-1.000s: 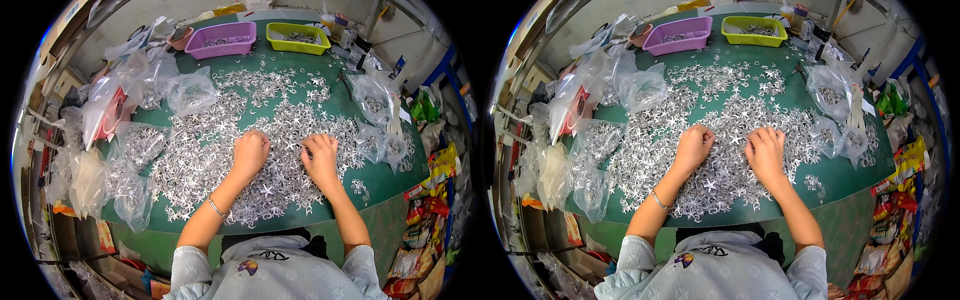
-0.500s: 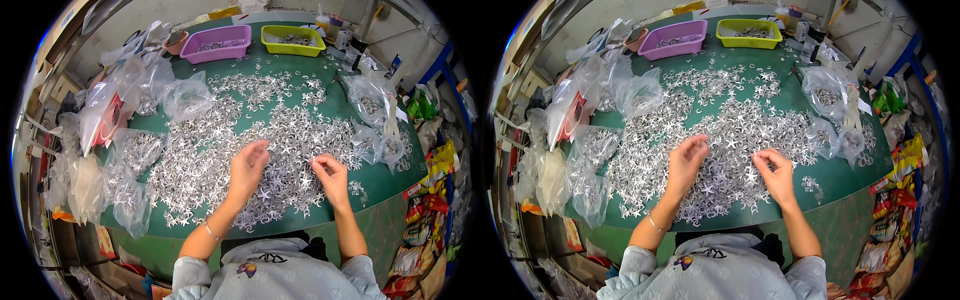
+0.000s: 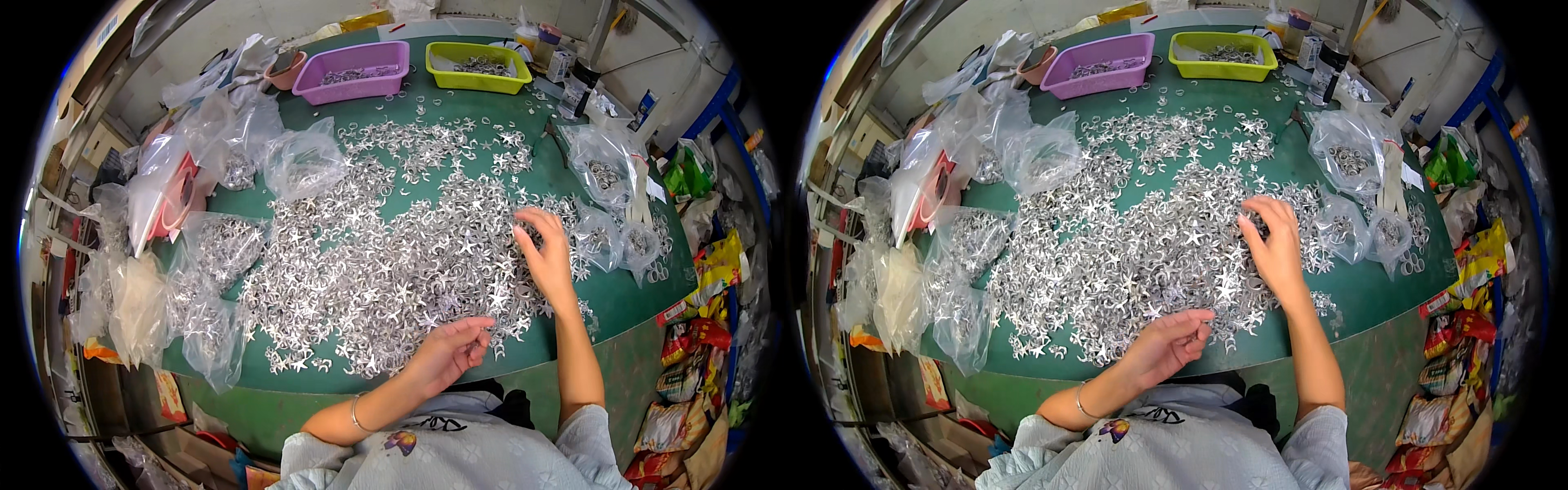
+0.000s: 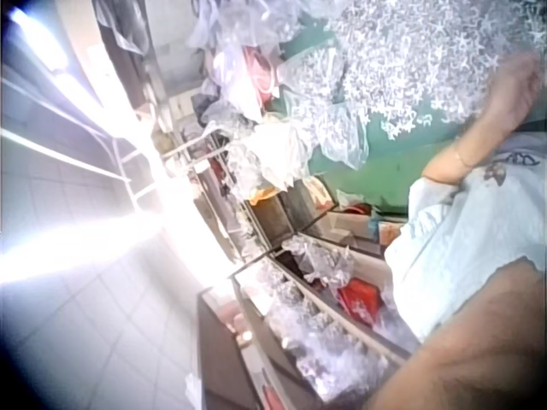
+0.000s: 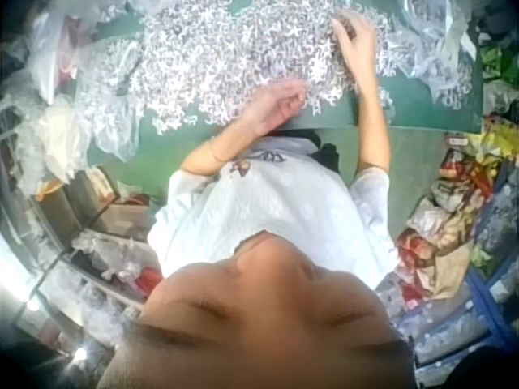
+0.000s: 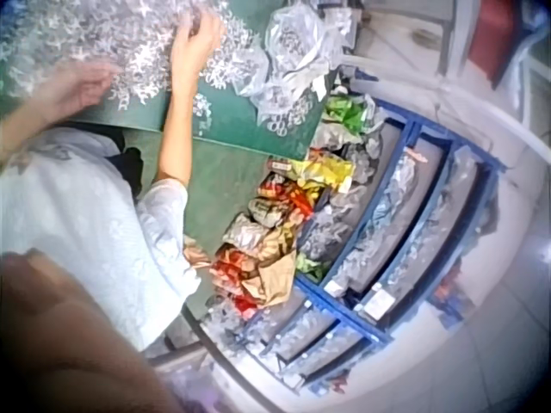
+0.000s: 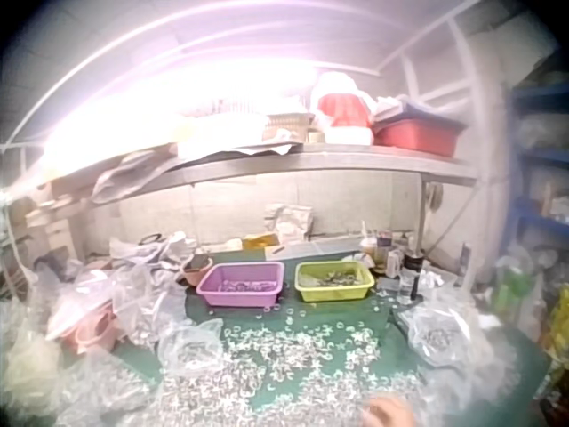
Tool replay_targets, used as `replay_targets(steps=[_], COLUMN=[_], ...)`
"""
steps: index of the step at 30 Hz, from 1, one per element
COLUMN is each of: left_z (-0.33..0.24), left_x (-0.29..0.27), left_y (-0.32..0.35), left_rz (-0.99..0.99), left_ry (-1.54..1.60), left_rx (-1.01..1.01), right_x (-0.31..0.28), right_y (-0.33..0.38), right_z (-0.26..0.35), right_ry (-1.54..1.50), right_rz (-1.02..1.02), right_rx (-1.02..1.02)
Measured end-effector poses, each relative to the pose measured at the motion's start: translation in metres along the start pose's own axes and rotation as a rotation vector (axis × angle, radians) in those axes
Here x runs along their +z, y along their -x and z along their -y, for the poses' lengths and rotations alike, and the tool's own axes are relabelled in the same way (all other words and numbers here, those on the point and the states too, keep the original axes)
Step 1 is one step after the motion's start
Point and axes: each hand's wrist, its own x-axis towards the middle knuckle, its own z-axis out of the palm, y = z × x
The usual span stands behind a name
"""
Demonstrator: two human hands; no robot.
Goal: The person sorts and organizes small silver star-shaped decorative items by hand on a green work table, moving them into different groups.
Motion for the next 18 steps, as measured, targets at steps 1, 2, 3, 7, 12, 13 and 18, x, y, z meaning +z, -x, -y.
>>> replay_targets(steps=[1, 2, 3, 7, 12, 13, 18], left_z=[0.002, 0.003, 0.004, 0.004, 0.01, 0.012, 0.013], left_x=[0.001, 0.001, 0.002, 0.001, -0.001, -0.001, -0.002], left_y=[-0.001, -0.001, 0.0, 0.003, 0.0, 0.0, 0.0], left_rz=[-0.016, -0.034, -0.048, -0.086, -0.087, -0.068, -0.023], left_ry=[-0.014, -0.027, -0.032, -0.032, -0.013, -0.008, 0.0], left_rx=[-0.013, -0.023, -0.013, 0.019, 0.025, 0.02, 0.04], right_x=[0.005, 0.011, 0.013, 0.019, 0.024, 0.024, 0.022], right_y=[-0.005, -0.009, -0.008, -0.008, -0.011, -0.011, -0.022], right_z=[-0.014, -0.018, -0.02, -0.006, -0.008, -0.009, -0.003], right_ry=[0.052, 0.101, 0.14, 0.276, 0.397, 0.427, 0.518], right_rz=[0.039, 0.081, 0.115, 0.15, 0.244, 0.249, 0.356], right_rx=[-0.046, -0.095, -0.106, -0.172, -0.261, -0.252, -0.382])
